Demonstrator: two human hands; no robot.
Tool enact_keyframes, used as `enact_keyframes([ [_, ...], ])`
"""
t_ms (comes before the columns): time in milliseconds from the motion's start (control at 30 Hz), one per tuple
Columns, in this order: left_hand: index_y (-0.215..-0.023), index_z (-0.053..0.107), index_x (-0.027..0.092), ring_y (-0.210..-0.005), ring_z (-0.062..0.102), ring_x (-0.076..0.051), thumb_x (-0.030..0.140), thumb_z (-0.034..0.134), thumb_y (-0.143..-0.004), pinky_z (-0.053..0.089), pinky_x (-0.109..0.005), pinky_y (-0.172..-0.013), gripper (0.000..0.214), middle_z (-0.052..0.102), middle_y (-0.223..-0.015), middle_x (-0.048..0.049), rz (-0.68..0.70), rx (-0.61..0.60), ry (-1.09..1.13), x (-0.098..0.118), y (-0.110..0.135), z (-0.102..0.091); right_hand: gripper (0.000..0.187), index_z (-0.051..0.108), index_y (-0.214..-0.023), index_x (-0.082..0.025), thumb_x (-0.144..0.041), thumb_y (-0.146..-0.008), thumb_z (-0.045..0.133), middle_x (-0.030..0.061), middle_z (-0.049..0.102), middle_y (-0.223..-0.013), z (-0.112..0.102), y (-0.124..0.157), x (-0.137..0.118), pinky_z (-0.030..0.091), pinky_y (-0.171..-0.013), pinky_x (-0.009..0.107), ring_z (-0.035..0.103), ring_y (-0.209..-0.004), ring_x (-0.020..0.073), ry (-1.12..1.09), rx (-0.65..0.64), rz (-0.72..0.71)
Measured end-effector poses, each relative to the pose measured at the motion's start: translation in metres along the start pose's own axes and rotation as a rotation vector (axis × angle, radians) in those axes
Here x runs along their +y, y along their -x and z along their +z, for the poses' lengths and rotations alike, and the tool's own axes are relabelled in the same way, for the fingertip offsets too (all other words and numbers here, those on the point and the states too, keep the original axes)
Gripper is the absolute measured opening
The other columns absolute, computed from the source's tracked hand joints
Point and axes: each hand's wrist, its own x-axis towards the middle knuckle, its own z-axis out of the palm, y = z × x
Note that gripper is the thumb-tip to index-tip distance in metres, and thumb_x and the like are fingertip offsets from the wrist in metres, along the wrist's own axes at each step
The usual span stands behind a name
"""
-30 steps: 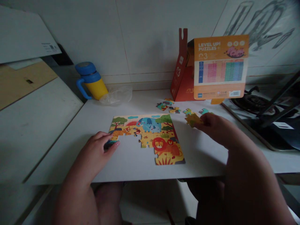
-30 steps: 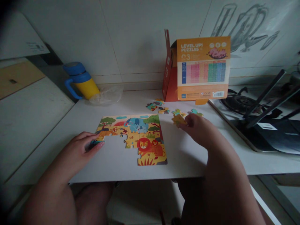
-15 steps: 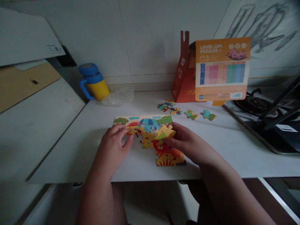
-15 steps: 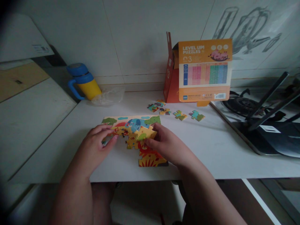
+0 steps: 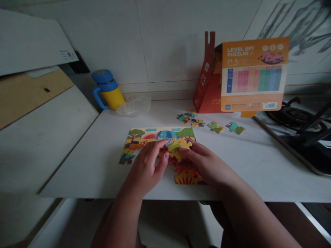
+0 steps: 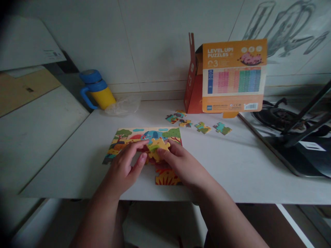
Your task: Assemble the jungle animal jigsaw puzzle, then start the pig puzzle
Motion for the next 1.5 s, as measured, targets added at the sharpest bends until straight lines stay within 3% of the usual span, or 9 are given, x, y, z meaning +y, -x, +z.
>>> enact_keyframes([
  [233,-0.158,0.040,0.031,-0.133,0.063,-0.032,0.037,0.079,-0.095,0.053,-0.053,-0.115,0.074,0.065,-0.146,-0.0124,0.078,-0.019,-0.086,0.005,0.003,0.003,0.030,0.069,-0.103,-0.024,-0.053,-0.100,0.066,0.0035,0.072,-0.106,-0.003,-0.002,-0.003,0.057,-0.092,0.034,0.068,-0.099,0.0210,0.196,-0.036,-0.120],
  [333,-0.158,0.040,0.030,-0.134,0.063,-0.032,0.034,0.077,-0.097,0.053,-0.053,-0.116,0.071,0.065,-0.146,-0.0127,0.084,0.014,-0.109,0.003,0.003,0.004,0.030,0.068,-0.102,-0.022,-0.052,-0.099,0.067,0.0033,0.071,-0.103,-0.004,-0.003,-0.003,0.056,-0.085,0.032,0.066,-0.092,0.0191,0.230,-0.025,-0.128],
  [633,-0.154,0.046,0.030,-0.134,0.063,-0.031,0.035,0.081,-0.094,0.055,-0.053,-0.115,0.069,0.067,-0.141,-0.0121,0.100,0.048,-0.086,0.003,0.003,0.003,0.040,0.053,-0.103,-0.025,-0.048,-0.087,0.082,-0.0002,0.068,-0.094,0.000,-0.004,-0.003,0.057,-0.072,0.032,0.066,-0.076,0.0157,0.000,0.005,-0.073],
  [867,-0.149,0.052,0.029,-0.124,0.068,-0.027,0.024,0.082,-0.093,0.058,-0.049,-0.109,0.064,0.070,-0.134,-0.0097,0.053,0.015,-0.057,-0.008,0.005,0.003,0.034,0.057,-0.099,-0.023,-0.055,-0.097,0.070,0.0009,0.063,-0.093,-0.002,-0.004,0.001,0.051,-0.072,0.030,0.061,-0.081,0.0160,0.269,-0.042,-0.123],
  [967,-0.139,0.059,0.026,-0.110,0.070,-0.025,0.023,0.086,-0.088,0.059,-0.044,-0.100,0.058,0.072,-0.122,-0.0075,0.026,-0.008,-0.027,-0.010,0.005,-0.005,0.036,0.057,-0.107,-0.024,-0.059,-0.100,0.064,0.0007,0.063,-0.092,-0.002,-0.006,0.004,0.051,-0.068,0.030,0.059,-0.077,0.0161,0.266,0.013,-0.154],
  [1033,-0.133,0.061,0.025,-0.105,0.068,-0.024,0.026,0.089,-0.084,0.059,-0.042,-0.096,0.056,0.071,-0.114,-0.0056,-0.009,-0.059,0.008,-0.011,0.006,-0.012,0.039,0.056,-0.109,-0.025,-0.062,-0.099,0.064,0.0003,0.063,-0.091,-0.003,-0.008,0.005,0.050,-0.065,0.031,0.059,-0.074,0.0162,0.243,0.122,-0.180],
  [1133,-0.121,0.064,0.024,-0.108,0.066,-0.025,0.030,0.095,-0.076,0.056,-0.041,-0.095,0.055,0.068,-0.115,-0.0051,-0.054,-0.238,0.021,-0.011,0.009,-0.022,0.040,0.056,-0.107,-0.025,-0.063,-0.098,0.064,-0.0001,0.062,-0.089,-0.007,-0.011,0.007,0.047,-0.063,0.030,0.057,-0.072,0.0159,0.289,0.242,-0.257],
  [1267,-0.107,0.066,0.021,-0.109,0.064,-0.028,0.032,0.098,-0.070,0.054,-0.043,-0.094,0.050,0.066,-0.114,-0.0056,-0.119,-0.395,-0.083,-0.010,0.014,-0.026,0.036,0.057,-0.106,-0.025,-0.060,-0.100,0.063,-0.0018,0.059,-0.086,-0.008,-0.012,0.007,0.045,-0.063,0.030,0.053,-0.070,0.0149,0.315,0.224,-0.282],
  [1500,-0.113,0.070,0.024,-0.113,0.064,-0.030,0.042,0.102,-0.065,0.053,-0.043,-0.096,0.061,0.067,-0.117,-0.0045,-0.144,-0.491,-0.089,-0.003,0.013,-0.027,0.034,0.057,-0.108,-0.024,-0.056,-0.101,0.065,-0.0008,0.062,-0.089,-0.007,-0.011,0.006,0.046,-0.065,0.030,0.056,-0.073,0.0152,0.339,0.210,-0.298],
])
